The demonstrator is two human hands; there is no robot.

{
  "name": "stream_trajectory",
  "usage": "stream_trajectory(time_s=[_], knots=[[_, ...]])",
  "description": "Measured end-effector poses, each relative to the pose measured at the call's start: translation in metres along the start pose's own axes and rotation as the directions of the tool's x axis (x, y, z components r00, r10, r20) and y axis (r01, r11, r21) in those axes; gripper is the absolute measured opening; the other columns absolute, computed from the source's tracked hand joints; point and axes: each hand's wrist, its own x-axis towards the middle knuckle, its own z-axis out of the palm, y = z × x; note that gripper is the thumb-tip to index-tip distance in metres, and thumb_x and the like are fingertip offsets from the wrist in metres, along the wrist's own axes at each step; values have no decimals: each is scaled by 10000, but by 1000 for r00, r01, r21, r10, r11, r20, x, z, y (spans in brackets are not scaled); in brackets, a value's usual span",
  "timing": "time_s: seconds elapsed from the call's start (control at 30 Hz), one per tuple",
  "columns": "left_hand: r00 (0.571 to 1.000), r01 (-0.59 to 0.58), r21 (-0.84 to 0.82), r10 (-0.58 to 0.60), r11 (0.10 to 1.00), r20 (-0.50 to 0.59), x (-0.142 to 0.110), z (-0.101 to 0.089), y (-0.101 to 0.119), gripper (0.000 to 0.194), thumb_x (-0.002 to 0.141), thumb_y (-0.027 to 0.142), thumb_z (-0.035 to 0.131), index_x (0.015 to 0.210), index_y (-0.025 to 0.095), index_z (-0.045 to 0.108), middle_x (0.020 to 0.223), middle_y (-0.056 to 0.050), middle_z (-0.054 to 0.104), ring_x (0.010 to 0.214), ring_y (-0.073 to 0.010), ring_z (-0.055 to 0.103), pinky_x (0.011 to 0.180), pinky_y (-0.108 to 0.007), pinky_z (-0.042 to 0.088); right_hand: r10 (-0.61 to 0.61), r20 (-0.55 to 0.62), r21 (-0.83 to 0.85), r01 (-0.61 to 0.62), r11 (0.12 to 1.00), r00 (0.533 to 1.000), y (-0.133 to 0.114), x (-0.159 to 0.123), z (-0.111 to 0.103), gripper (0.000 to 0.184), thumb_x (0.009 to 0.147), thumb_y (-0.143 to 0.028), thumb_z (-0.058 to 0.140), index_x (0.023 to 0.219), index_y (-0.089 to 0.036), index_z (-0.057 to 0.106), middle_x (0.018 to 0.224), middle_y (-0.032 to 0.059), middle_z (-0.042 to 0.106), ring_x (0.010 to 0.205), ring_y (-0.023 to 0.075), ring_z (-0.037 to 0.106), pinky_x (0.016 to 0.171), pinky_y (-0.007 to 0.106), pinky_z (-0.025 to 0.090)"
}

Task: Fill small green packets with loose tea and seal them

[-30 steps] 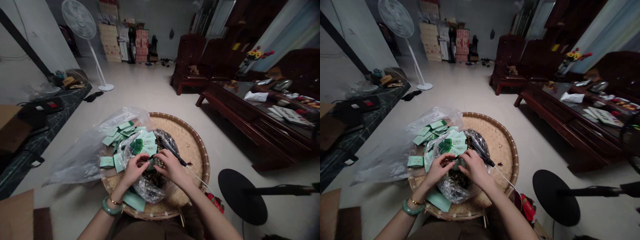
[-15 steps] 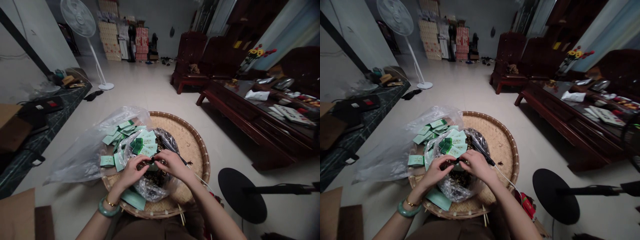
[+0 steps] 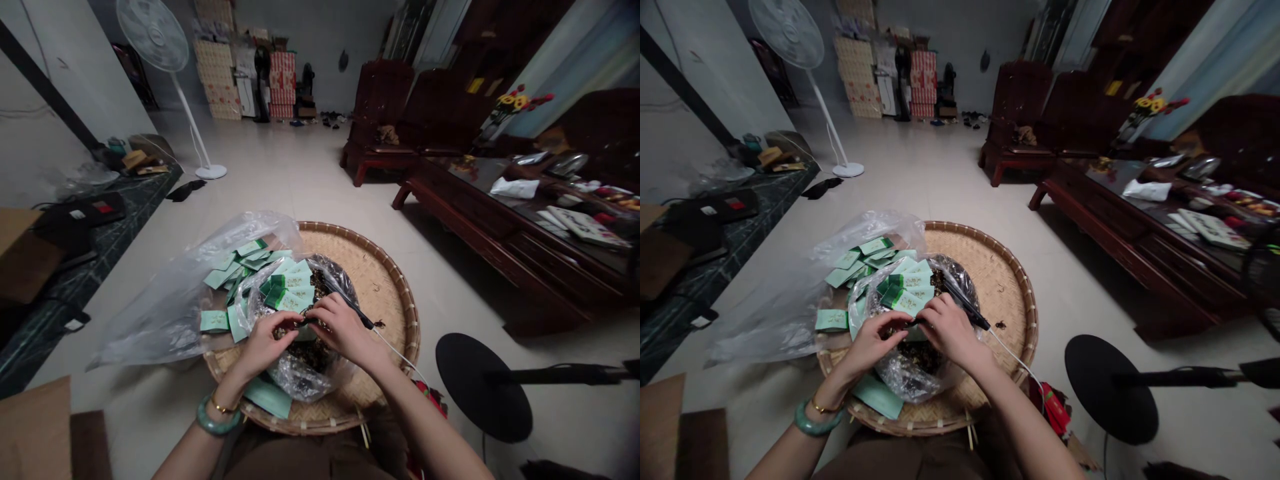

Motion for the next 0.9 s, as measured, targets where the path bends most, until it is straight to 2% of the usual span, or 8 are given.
stream_trajectory(time_s=[0.1,0.2,0.3,0.4,0.5,0.6,0.73,0.9], knots=[[1000,3,-73,-3,997,-8,0,0,3,200,767,146,622,958,170,677,901,-48,710,772,-159,653,733,-282,541,5,-6,-12,-5,1000,1000,0,-2,0,100,903,-220,544,925,-200,639,910,84,612,916,213,507,741,326,484],[996,-48,-115,38,992,-85,1,0,11,173,773,155,634,942,161,668,889,-50,699,764,-157,653,711,-272,547,-16,21,9,16,1000,1000,0,-3,0,113,918,-220,518,914,-188,626,916,80,614,881,198,522,733,311,479],[977,-175,5,174,985,-123,4,1,21,147,799,153,632,941,171,665,873,-43,691,746,-148,641,695,-266,537,-39,59,25,38,999,997,1,-5,0,118,926,-201,495,932,-183,612,888,64,615,802,176,540,689,286,467],[933,-351,149,359,924,-29,7,1,29,133,844,142,594,950,181,664,863,-42,698,790,-157,636,744,-295,520,-40,67,17,38,999,997,3,-8,3,111,918,-185,498,911,-175,608,845,55,606,759,171,539,652,274,453],[893,-441,244,449,864,26,8,1,31,139,871,152,565,963,179,665,852,-52,698,805,-173,613,728,-315,510,-36,44,34,34,999,998,7,-11,6,103,913,-176,505,913,-177,607,846,56,607,774,171,537,670,277,456],[890,-447,302,452,842,56,9,-1,30,128,870,188,585,972,179,660,833,-56,693,823,-190,585,725,-336,506,-47,5,63,47,997,999,9,-13,8,97,908,-181,520,935,-188,613,872,63,618,821,181,538,700,292,466],[883,-467,284,459,838,96,8,-6,25,113,863,214,605,959,168,644,860,-61,689,882,-197,595,798,-363,503,-73,-28,76,75,994,997,7,-12,3,100,909,-188,521,911,-197,621,877,69,622,899,200,533,745,323,484],[875,-484,320,444,814,195,9,-12,22,149,878,224,577,998,166,643,944,-83,680,903,-199,607,791,-362,510,-57,49,36,55,998,997,1,-9,-7,59,862,-246,606,880,-191,617,923,86,598,967,227,517,795,362,488]])
